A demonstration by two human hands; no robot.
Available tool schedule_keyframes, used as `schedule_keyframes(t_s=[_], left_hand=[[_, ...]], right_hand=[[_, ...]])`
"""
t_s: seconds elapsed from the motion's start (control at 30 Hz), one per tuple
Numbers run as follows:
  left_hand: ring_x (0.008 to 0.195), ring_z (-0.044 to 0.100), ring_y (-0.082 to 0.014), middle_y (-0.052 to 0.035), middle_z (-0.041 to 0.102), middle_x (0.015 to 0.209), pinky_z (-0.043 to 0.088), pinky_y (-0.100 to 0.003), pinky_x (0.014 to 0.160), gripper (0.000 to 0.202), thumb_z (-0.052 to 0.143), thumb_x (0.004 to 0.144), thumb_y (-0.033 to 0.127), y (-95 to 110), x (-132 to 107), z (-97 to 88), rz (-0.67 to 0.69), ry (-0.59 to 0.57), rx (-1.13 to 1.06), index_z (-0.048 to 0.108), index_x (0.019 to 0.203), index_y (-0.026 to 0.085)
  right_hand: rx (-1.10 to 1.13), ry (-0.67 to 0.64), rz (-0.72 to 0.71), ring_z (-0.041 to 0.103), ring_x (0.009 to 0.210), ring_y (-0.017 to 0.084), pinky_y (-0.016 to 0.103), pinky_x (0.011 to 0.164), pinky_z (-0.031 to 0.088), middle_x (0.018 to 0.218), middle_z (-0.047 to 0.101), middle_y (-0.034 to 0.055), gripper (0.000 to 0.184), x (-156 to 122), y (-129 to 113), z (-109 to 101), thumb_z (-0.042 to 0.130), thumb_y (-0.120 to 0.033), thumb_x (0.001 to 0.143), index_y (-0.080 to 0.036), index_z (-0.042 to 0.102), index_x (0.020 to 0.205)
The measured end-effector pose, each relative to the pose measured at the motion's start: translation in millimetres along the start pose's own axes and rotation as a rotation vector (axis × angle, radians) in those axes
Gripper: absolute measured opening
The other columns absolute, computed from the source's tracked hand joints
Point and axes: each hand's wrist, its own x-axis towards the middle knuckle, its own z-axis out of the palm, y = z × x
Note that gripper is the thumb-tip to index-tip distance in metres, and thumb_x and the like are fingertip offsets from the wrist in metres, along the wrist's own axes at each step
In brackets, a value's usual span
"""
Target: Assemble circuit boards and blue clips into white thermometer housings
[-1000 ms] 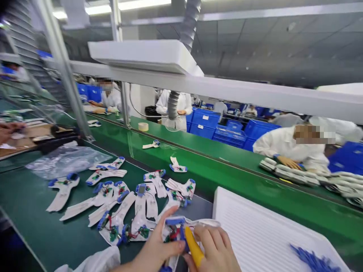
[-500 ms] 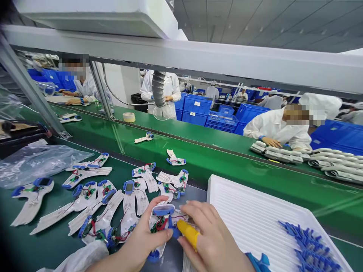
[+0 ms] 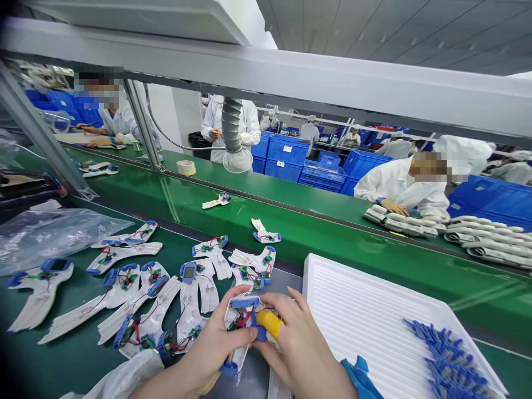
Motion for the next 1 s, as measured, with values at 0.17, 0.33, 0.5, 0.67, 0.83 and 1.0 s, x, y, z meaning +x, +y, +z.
schedule_keyframes(t_s=[0.17, 0.33, 0.5, 0.67, 0.83, 1.0], left_hand=[[0.066, 0.056, -0.0127, -0.0008, 0.064, 0.080, 0.042, -0.023, 0.063, 0.076, 0.074, 0.049, 0.014, 3.0, -2.7, 4.1, -0.115, 0.042, -0.122, 0.041, 0.117, 0.019], [0.072, 0.058, -0.0144, -0.0012, 0.063, 0.084, 0.044, -0.026, 0.069, 0.066, 0.072, 0.054, 0.015, 0.6, -10.4, 9.8, -0.054, 0.046, -0.108, 0.043, 0.113, 0.020], [0.085, 0.058, -0.0168, -0.0046, 0.062, 0.100, 0.043, -0.027, 0.080, 0.061, 0.071, 0.056, 0.013, -2.6, -12.1, 10.7, 0.067, 0.080, 0.082, 0.046, 0.111, 0.020], [0.070, 0.060, -0.0161, -0.0007, 0.064, 0.080, 0.044, -0.027, 0.071, 0.074, 0.079, 0.053, 0.027, -1.0, -12.8, 3.2, -0.060, 0.024, -0.032, 0.043, 0.118, 0.021], [0.086, 0.061, -0.0196, -0.0059, 0.064, 0.099, 0.043, -0.030, 0.082, 0.087, 0.084, 0.048, 0.029, 1.7, -11.2, -1.0, -0.059, -0.020, -0.031, 0.041, 0.124, 0.023], [0.091, 0.059, -0.0209, -0.0081, 0.061, 0.105, 0.041, -0.034, 0.087, 0.087, 0.079, 0.055, 0.030, 0.4, 8.5, -2.5, -0.008, -0.058, 0.194, 0.033, 0.129, 0.023]], right_hand=[[-0.068, 0.084, -0.075, 0.063, 0.092, 0.020, 0.047, 0.095, 0.041, 0.099, 0.066, 0.0065, 0.018, -3.8, -2.7, -0.6, 0.052, -0.030, 0.086, -0.021, 0.062, 0.099], [-0.266, 0.171, -0.134, 0.055, 0.109, 0.023, 0.046, 0.103, 0.026, 0.100, 0.068, 0.0017, 0.015, -14.2, -11.1, 9.7, 0.054, -0.028, 0.087, -0.022, 0.067, 0.082], [-0.340, 0.052, -0.030, 0.046, 0.118, 0.032, 0.055, 0.102, 0.020, 0.125, 0.058, 0.0067, 0.020, -13.4, -18.0, 10.5, 0.063, -0.032, 0.079, -0.019, 0.066, 0.063], [-0.167, 0.087, 0.029, 0.051, 0.113, 0.030, 0.050, 0.094, 0.039, 0.124, 0.056, 0.0140, 0.031, -11.8, 9.1, -20.4, 0.055, -0.040, 0.083, -0.016, 0.063, 0.100], [0.119, -0.199, 0.275, 0.064, 0.072, 0.017, 0.027, 0.061, 0.050, 0.085, 0.066, 0.0058, 0.025, -13.5, 14.8, -41.2, 0.038, -0.031, 0.093, -0.020, 0.058, 0.101], [0.166, -0.325, 0.270, 0.060, 0.060, 0.016, 0.027, 0.055, 0.044, 0.076, 0.061, 0.0043, 0.030, -6.8, 18.0, -27.5, 0.033, -0.030, 0.094, -0.021, 0.061, 0.089]])
